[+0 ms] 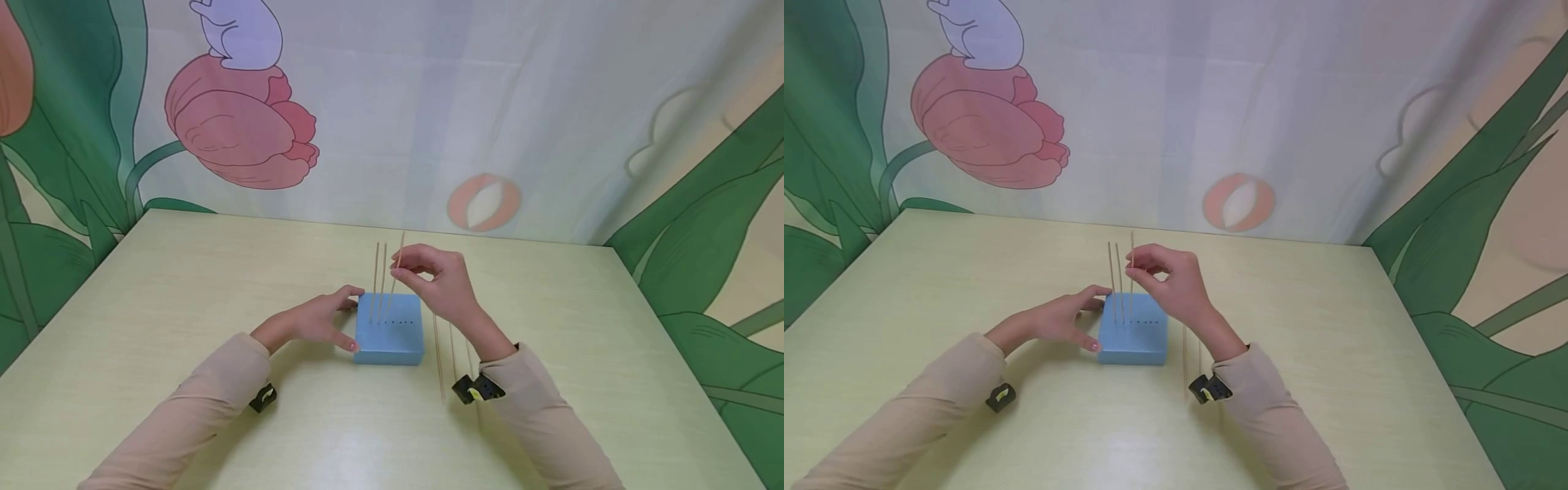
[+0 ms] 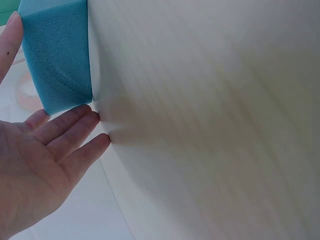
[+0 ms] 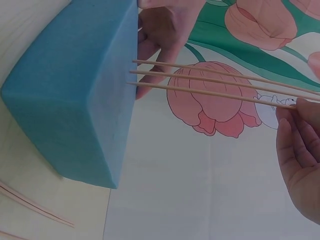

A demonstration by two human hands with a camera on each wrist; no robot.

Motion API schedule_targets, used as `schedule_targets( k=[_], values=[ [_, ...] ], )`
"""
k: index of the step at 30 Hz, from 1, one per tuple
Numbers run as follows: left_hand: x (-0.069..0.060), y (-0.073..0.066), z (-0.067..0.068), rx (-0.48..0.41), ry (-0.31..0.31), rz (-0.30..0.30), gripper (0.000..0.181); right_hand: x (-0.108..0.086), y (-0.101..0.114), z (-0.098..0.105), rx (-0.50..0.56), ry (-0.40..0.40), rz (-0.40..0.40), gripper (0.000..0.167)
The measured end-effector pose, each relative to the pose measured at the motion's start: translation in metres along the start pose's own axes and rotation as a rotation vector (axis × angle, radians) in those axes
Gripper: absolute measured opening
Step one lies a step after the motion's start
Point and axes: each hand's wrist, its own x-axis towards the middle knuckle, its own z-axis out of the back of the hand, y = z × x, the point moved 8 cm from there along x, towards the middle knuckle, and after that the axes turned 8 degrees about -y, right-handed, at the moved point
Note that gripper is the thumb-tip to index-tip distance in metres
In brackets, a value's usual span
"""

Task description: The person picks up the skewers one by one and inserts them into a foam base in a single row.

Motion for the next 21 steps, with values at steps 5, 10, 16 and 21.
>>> schedule_targets(
  k=[5,10,16,21],
  values=[
    [0.0001,0.0009,-0.0001,-0.006,0.000,-0.002,0.094,-0.0022,-0.0040,-0.0037,-0.015,0.008,0.005,0.012],
    [0.0004,0.0006,-0.0004,0.003,-0.001,-0.007,0.094,-0.0066,-0.0091,-0.0078,-0.049,0.025,-0.009,0.011],
    [0.0000,0.0001,-0.0005,0.007,0.002,-0.006,0.094,-0.0083,-0.0088,-0.0088,-0.064,0.025,-0.003,0.011],
    [-0.0003,-0.0012,-0.0004,-0.007,0.002,-0.011,0.094,-0.0099,-0.0097,-0.0085,-0.070,0.038,-0.028,0.014]
  ],
)
